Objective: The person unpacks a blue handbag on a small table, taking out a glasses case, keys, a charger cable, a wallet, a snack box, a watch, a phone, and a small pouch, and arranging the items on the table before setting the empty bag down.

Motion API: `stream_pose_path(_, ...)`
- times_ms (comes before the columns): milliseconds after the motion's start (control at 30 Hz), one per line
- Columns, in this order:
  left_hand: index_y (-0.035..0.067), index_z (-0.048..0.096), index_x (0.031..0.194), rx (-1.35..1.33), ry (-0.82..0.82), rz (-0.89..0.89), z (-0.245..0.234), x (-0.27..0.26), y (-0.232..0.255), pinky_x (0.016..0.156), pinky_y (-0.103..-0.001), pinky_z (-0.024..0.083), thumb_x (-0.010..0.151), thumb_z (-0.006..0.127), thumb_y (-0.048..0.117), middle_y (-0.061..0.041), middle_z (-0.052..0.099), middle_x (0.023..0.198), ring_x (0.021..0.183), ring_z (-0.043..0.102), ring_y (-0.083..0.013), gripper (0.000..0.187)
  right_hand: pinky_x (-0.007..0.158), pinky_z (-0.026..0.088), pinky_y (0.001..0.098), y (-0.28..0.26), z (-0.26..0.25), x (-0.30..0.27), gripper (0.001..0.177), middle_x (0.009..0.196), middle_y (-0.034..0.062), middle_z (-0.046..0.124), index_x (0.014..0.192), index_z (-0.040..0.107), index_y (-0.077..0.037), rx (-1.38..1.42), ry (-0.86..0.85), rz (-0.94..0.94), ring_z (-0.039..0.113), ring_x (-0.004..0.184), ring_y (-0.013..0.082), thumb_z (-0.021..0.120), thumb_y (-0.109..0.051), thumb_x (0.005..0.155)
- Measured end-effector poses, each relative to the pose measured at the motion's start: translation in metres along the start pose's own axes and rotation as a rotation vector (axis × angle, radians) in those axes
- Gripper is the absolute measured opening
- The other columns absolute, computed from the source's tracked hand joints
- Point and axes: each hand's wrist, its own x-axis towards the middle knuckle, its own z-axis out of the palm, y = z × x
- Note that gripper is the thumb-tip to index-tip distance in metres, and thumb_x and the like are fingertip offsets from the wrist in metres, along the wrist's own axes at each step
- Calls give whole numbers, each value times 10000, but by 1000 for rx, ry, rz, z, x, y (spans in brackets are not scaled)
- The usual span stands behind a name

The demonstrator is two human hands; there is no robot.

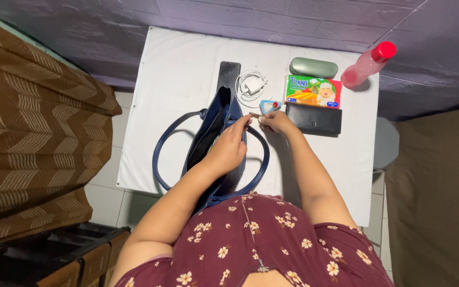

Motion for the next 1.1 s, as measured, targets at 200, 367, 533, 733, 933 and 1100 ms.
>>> stream_pose_path(200, -34, 360, 1492, -11, -12, 40, 2, 4, 0, 1119, -454, 427, 820, 505, -66, -261, 559, 1424, 1321, 546, -410, 688, 701, 558, 417, 0, -5, -5, 215, 792, 155, 734, 909, 709, -32, -517, 340, -107, 725, 746, 318, 779, -215, 820)
stream_pose_path(367, -28, 365, 1489, 17, -34, 48, 3, 3, 4, 1125, -464, 416, 825, 517, -63, -275, 540, 1438, 1330, 524, -423, 682, 818, 550, 499, 10, 0, -10, 170, 962, 231, 704, 959, 739, -38, -690, 498, -182, 695, 909, 418, 742, -180, 865)
stream_pose_path(533, 15, 401, 1484, -114, -6, 68, -5, 5, 17, 1051, -410, 491, 833, 481, -100, -230, 595, 1340, 1212, 628, -350, 666, 832, 550, 515, 12, 5, -11, 135, 1074, 244, 683, 1054, 724, -18, -826, 547, -204, 687, 970, 424, 642, -87, 973)
stream_pose_path(733, 17, 611, 1210, -335, 204, -70, -38, 3, 16, 844, -319, 608, 912, 502, -60, -148, 700, 1107, 968, 728, -213, 326, 848, 548, 456, -60, 5, -83, 267, 1098, 193, 691, 1150, 709, -12, -503, 729, -670, 674, 989, 397, 713, -64, 888)
stream_pose_path(933, 24, 700, 1056, 296, -98, -242, -37, -4, -38, 800, -430, 574, 893, 681, 153, -177, 737, 921, 893, 720, -321, 209, 1093, 389, 509, -160, 48, -222, 224, 1081, 65, 727, 1127, 726, -114, -402, 306, -1220, 656, 1089, 283, 738, -101, 904)
stream_pose_path(1100, 41, 760, 1060, 601, -524, -566, 8, -16, -84, 894, -453, 561, 830, 800, 359, -196, 707, 1111, 1066, 691, -363, 395, 1225, 202, 649, -177, 70, -259, 145, 755, 4, 672, 849, 746, -121, -758, 104, -1223, 669, 968, 207, 826, -241, 835)
